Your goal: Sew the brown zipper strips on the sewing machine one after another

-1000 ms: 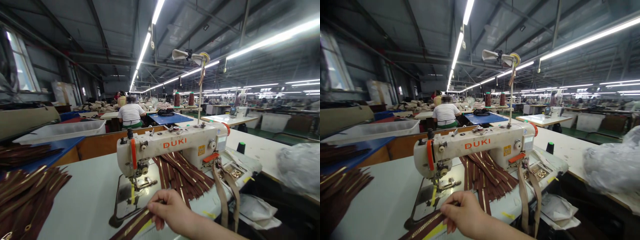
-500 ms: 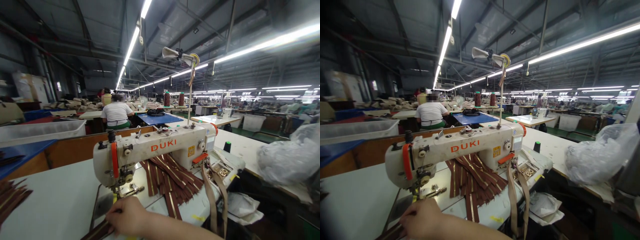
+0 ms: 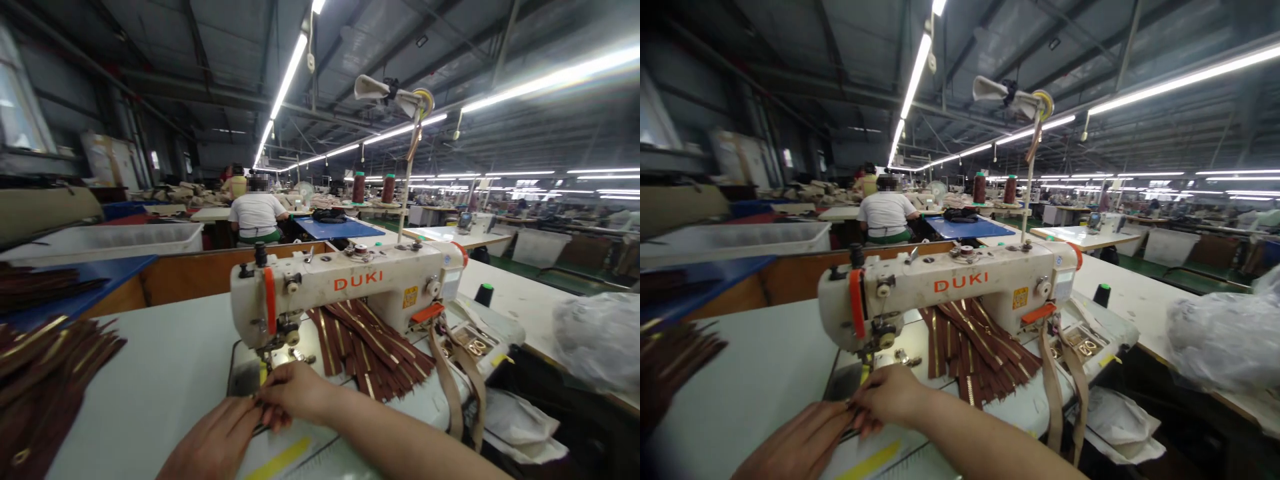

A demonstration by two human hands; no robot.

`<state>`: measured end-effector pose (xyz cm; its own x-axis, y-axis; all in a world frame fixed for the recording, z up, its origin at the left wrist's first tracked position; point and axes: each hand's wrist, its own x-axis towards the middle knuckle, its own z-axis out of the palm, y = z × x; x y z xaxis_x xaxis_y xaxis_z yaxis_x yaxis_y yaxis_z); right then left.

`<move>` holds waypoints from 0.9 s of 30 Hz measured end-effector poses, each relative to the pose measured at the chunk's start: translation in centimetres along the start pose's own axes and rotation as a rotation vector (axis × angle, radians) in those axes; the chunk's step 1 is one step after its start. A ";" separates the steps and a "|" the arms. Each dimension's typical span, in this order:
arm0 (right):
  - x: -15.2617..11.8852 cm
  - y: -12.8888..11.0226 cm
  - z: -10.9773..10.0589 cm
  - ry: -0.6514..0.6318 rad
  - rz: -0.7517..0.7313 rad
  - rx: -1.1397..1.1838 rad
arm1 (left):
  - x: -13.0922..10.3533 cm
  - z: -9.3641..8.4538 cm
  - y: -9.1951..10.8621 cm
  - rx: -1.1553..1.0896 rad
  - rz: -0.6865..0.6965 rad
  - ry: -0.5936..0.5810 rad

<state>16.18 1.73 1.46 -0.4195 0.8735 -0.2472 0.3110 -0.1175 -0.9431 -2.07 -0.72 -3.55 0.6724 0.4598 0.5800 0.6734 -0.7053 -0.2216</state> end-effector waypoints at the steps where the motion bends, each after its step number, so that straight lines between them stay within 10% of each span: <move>1: -0.2 0.2 0.0 0.044 -0.052 -0.088 | 0.4 -0.8 0.5 -0.027 0.022 -0.018; 10: -2.8 1.9 -2.6 0.142 -0.620 -0.452 | 2.3 -3.7 2.8 -0.230 -0.253 -0.085; 27: -2.1 2.5 -3.3 0.123 -0.656 -0.471 | 2.6 -4.1 2.8 -0.498 -0.421 -0.136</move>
<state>20.64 1.17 0.37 -0.5527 0.7445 0.3745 0.3719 0.6225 -0.6887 0.31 -3.74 0.54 0.4383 0.7913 0.4263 0.6863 -0.6009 0.4098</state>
